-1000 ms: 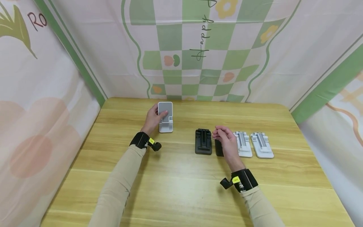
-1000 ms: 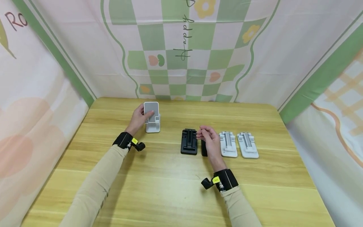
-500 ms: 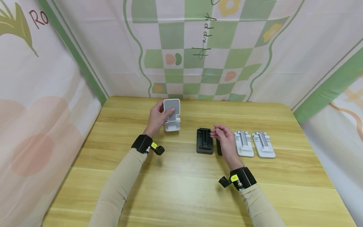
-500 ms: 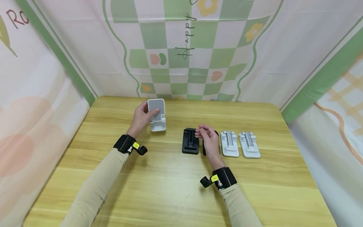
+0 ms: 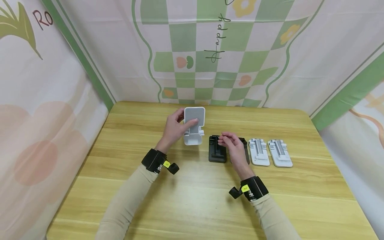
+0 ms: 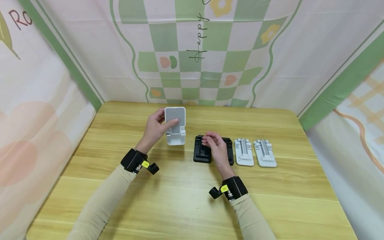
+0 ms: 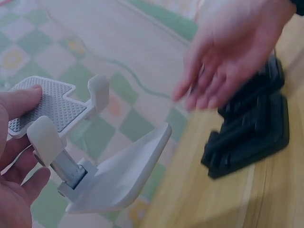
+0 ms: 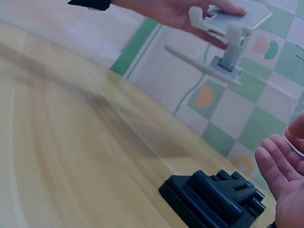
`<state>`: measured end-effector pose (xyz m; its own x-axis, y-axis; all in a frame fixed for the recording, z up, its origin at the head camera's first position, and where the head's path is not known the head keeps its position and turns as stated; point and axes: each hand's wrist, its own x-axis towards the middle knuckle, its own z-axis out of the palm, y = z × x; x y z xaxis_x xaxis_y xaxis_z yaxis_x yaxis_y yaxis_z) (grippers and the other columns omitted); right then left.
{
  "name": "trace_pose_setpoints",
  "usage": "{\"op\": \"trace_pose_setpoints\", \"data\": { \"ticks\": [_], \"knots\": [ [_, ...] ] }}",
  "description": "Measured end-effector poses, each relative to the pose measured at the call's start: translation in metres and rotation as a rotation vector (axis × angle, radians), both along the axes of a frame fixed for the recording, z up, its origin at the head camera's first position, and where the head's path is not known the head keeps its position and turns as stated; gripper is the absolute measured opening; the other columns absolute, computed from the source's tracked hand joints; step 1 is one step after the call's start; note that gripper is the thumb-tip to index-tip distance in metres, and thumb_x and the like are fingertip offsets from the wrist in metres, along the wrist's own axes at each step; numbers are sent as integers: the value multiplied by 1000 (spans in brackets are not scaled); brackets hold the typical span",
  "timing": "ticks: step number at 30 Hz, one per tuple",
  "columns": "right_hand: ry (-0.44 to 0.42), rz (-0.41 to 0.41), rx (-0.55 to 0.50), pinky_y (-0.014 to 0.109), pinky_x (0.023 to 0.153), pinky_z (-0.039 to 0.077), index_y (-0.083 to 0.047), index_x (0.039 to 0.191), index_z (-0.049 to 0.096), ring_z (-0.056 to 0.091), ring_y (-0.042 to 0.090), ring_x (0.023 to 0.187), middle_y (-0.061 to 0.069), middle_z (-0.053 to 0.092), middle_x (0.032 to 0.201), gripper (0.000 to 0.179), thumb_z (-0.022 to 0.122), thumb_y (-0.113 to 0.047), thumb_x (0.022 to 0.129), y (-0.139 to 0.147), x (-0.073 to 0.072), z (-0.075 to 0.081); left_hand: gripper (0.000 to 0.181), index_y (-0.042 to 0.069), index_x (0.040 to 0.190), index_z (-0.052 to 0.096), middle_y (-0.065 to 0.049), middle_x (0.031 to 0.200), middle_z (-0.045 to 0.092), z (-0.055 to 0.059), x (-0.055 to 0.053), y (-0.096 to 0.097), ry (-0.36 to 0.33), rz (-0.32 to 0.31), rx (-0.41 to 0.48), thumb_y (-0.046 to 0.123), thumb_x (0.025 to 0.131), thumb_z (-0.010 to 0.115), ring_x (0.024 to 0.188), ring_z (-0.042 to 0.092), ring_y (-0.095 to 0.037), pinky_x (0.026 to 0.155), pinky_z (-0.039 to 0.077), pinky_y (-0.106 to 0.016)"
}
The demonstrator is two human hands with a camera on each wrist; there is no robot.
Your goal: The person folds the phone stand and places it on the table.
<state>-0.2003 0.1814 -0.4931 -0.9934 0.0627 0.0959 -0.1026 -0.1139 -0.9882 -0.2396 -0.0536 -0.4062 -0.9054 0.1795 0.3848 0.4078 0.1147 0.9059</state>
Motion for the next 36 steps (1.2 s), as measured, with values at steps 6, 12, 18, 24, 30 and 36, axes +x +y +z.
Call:
{"op": "trace_pose_setpoints", "data": {
  "ticks": [6, 12, 18, 24, 30, 36],
  "knots": [
    [-45, 141, 21, 28, 89, 50, 12, 131, 40, 60, 23, 103, 28, 53, 120, 48, 49, -22, 98, -7, 1, 4, 41, 4, 113, 62, -9, 97, 65, -6, 3, 10, 88, -50, 14, 24, 79, 74, 87, 59, -17, 77, 53, -40],
    [-147, 301, 30, 29, 92, 48, 0, 142, 37, 57, 21, 110, 17, 47, 132, 61, 47, -40, 97, -16, 2, 9, 38, 2, 110, 63, -10, 95, 67, 2, 15, 18, 131, -96, 27, 18, 78, 75, 85, 59, -15, 76, 52, -36],
    [-153, 415, -64, 30, 84, 53, 1, 145, 32, 60, 19, 105, 7, 57, 123, 64, 43, -43, 98, -21, 6, 12, 35, -5, 109, 62, -17, 94, 66, 19, 34, 23, 133, -106, 7, 7, 78, 73, 84, 58, -17, 76, 52, -38],
    [-147, 423, -107, 31, 77, 55, 3, 141, 37, 63, 18, 99, 1, 64, 113, 62, 48, -39, 97, -23, 8, 16, 33, -7, 108, 61, -18, 95, 65, 28, 44, 24, 125, -113, -3, 3, 79, 71, 84, 57, -17, 76, 52, -43],
    [-131, 410, -104, 31, 75, 56, 8, 136, 39, 63, 16, 96, -1, 66, 108, 57, 52, -31, 96, -21, 8, 18, 35, -3, 110, 61, -15, 96, 65, 10, 36, 25, 103, -120, 6, 7, 79, 72, 86, 57, -17, 77, 51, -42],
    [-83, 438, -75, 31, 72, 56, 11, 137, 35, 64, 17, 94, -2, 67, 107, 55, 48, -26, 99, -20, 9, 19, 40, 5, 113, 61, -6, 99, 64, -3, 27, 26, 98, -141, -43, 23, 79, 75, 91, 57, -13, 82, 49, -36]
  ]
}}
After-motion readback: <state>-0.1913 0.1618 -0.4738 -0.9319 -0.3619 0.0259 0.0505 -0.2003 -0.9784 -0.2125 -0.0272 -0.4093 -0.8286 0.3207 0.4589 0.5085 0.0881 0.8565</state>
